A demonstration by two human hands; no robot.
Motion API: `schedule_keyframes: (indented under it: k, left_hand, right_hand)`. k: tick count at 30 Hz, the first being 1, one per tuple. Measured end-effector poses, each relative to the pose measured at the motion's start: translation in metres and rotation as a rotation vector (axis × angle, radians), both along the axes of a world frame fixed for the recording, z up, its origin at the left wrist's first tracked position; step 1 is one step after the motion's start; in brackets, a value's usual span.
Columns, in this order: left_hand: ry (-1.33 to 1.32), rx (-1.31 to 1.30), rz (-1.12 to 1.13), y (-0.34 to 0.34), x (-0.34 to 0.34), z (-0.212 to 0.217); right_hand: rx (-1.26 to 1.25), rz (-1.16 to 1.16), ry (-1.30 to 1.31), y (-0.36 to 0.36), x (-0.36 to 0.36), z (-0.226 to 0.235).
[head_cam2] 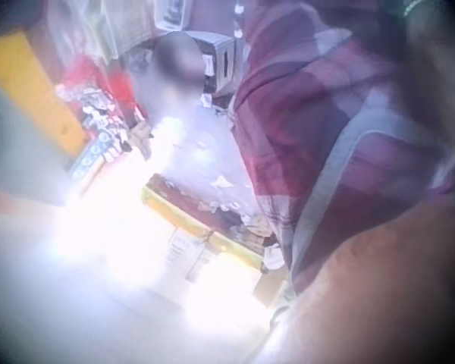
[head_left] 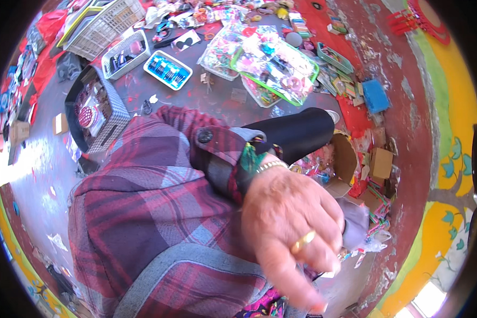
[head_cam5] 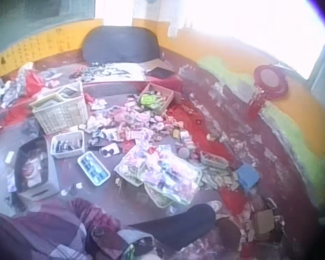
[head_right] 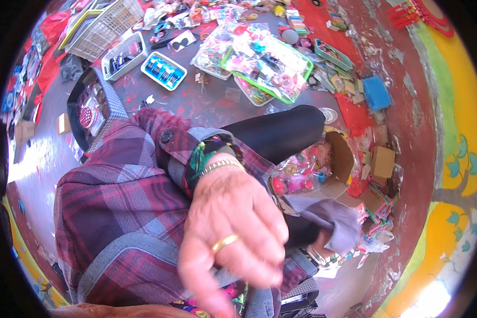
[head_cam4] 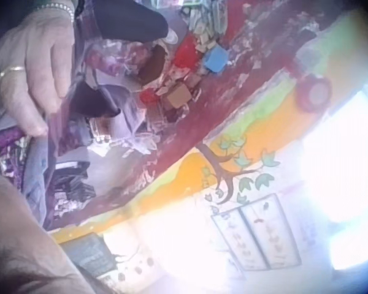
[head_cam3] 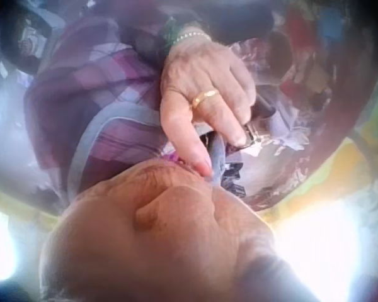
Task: The person sits on the floor and repeatedly picks up small packaged items from a green tray, wipes them with a cloth, and places them into a cardboard box. The person handles items one at a time, including hair accessories and small toys, and continues the cycle of picking, wiping, and placing throughout the clip.
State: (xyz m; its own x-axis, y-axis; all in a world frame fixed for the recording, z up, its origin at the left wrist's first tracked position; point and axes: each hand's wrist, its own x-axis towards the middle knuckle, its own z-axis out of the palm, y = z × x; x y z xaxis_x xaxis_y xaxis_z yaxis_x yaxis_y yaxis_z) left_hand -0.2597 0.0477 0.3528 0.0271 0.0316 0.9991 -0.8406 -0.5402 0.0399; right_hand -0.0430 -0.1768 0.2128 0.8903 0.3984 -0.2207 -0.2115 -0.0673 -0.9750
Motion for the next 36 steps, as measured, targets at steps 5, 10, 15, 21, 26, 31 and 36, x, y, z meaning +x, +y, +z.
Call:
schedule_keyframes:
  k: [5, 10, 15, 21, 26, 31, 36]
  left_hand:
    - [0.414, 0.061, 0.077, 0.032, 0.016, -0.049]
    - [0.818, -0.220, 0.149, 0.043, 0.053, -0.084]
    - [1.022, -0.099, 0.166, 0.037, 0.129, -0.118]
    - [1.541, 0.077, 0.168, -0.003, 0.236, -0.194]
    - [1.860, 0.293, -0.019, -0.061, 0.295, -0.282]
    - [2.084, 0.102, 0.022, -0.100, 0.321, -0.364]
    - [2.275, -0.166, 0.227, -0.122, 0.347, -0.394]
  right_hand:
    - [0.079, 0.014, -0.083, -0.014, 0.005, 0.027]
    - [0.209, 0.046, -0.158, -0.018, 0.023, 0.045]
    - [0.183, -0.169, -0.227, -0.059, 0.036, 0.021]
    - [0.026, -0.443, -0.476, -0.106, 0.078, -0.039]
    - [-0.167, -0.549, -0.840, -0.138, 0.106, -0.071]
    - [0.246, -0.608, -0.304, -0.149, 0.108, -0.072]
    - [0.915, -0.567, 0.233, -0.165, 0.094, -0.076]
